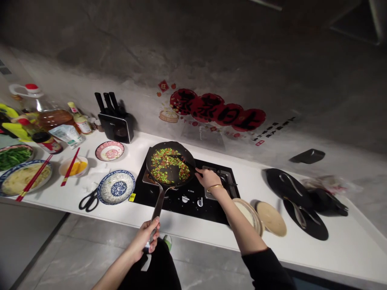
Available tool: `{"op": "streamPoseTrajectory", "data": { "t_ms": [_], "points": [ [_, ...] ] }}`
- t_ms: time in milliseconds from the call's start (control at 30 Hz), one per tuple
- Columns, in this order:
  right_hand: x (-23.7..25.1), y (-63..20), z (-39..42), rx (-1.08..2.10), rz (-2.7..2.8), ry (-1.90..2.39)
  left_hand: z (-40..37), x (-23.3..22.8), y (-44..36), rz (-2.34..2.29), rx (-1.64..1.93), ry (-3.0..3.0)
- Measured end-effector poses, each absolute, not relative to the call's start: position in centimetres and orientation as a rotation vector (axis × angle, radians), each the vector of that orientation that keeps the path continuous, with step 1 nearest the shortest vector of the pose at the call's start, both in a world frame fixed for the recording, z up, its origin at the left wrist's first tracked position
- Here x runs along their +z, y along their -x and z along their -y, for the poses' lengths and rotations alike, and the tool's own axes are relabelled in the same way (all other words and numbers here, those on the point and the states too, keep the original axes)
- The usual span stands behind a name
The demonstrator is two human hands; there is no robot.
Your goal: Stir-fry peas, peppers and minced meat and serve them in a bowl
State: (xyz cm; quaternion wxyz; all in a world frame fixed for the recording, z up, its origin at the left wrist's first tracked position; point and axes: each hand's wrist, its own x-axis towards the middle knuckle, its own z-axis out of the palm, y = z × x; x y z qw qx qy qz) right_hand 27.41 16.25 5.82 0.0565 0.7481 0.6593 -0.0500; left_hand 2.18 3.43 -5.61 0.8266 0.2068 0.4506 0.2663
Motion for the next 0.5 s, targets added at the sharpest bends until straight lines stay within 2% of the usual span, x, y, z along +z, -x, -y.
{"op": "streamPoseTrajectory", "data": {
  "t_ms": [133, 267, 367, 500],
  "points": [
    [6.5, -30.1, -13.6, -0.291, -2.075, -2.260, -3.3, -5.7, -2.2, -0.989, 0.558, -0.452],
    [5.2, -32.9, -9.7, -0.624, -2.205, -2.456, -3.2, -5.4, -2.4, -1.006, 0.569, -0.470],
    [1.5, -32.8, -6.7, -0.989, -2.188, -2.804, -3.0, -5.1, -2.5, -1.031, 0.595, -0.502],
    [-4.8, -29.7, -3.4, -1.754, -1.764, -3.148, -2.8, -5.0, -2.6, -1.089, 0.587, -0.533]
  ]
}}
